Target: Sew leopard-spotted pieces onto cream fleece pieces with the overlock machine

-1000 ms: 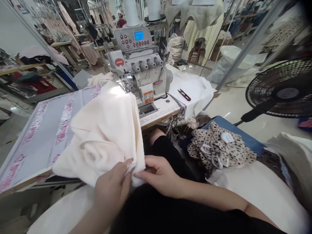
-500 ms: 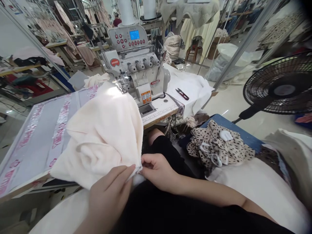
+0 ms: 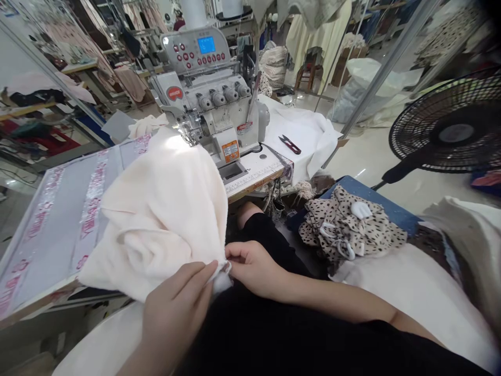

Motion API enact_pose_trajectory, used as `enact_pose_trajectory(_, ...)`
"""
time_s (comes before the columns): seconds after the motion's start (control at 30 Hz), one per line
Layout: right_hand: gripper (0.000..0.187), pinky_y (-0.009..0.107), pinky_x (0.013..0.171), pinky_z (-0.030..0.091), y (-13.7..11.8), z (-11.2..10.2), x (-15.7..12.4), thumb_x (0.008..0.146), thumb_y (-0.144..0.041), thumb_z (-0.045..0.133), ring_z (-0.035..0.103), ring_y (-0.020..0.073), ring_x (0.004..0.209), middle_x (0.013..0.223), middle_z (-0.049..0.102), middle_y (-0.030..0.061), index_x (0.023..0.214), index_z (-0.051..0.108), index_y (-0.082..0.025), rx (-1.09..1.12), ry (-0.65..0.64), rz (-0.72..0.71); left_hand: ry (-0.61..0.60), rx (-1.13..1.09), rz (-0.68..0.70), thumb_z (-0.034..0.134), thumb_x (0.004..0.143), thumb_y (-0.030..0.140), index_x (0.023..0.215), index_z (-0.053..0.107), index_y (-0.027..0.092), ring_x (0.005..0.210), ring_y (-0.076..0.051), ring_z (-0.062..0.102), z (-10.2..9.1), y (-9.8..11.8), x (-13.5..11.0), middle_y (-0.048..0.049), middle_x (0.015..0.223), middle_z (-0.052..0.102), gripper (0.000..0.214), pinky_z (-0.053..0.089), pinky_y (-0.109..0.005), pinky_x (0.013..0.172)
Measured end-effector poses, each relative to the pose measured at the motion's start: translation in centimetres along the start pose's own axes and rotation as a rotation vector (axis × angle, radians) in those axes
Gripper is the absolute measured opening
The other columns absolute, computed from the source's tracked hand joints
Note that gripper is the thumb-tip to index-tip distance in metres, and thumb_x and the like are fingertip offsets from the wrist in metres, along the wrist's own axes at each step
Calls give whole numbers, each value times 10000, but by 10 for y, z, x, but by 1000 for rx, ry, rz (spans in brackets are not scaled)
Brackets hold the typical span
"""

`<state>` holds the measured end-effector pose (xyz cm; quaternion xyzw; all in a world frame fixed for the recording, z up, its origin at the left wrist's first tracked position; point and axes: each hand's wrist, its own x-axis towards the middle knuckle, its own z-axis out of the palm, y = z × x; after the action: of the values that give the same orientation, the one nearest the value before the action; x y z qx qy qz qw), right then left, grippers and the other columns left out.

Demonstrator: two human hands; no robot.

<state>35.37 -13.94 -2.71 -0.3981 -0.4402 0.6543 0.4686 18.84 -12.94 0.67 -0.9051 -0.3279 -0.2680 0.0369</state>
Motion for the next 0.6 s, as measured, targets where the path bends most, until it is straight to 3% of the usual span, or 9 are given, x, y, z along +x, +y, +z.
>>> enact_pose_trajectory(0.2,179,224,615,424,-7,-3,-6,671,-275,648,507,79,579,601,537,-19,692,617,-100,333,-85,207,-128,-1,43,458,859,218,1012,568,190,655,-103,594,-2,-1,-1,-12,797,624,190,497,-201,663)
enact_pose_trajectory(0.33,365,305,736,451,-16,-7,-11,794,-417,496,582,125,646,684,604,56,763,625,-77,614,-136,375,-104,-19,26,512,829,260,934,562,176,641,-106,592,0,0,0,-9,759,613,143,491,-199,625)
enact_pose_trajectory(0.47,587,411,928,371,-21,-11,-13,884,-520,260,621,182,789,814,635,131,855,615,-53,699,-215,470,-76,1,23,474,842,200,911,555,174,610,-97,583,5,1,1,-5,732,603,110,478,-189,600)
enact_pose_trajectory(0.6,660,461,1011,275,-23,-14,-13,881,-559,209,613,214,889,864,635,152,926,605,-33,694,-255,488,-61,-25,36,508,836,219,893,543,166,598,-100,573,7,-1,1,-8,718,592,85,469,-191,577)
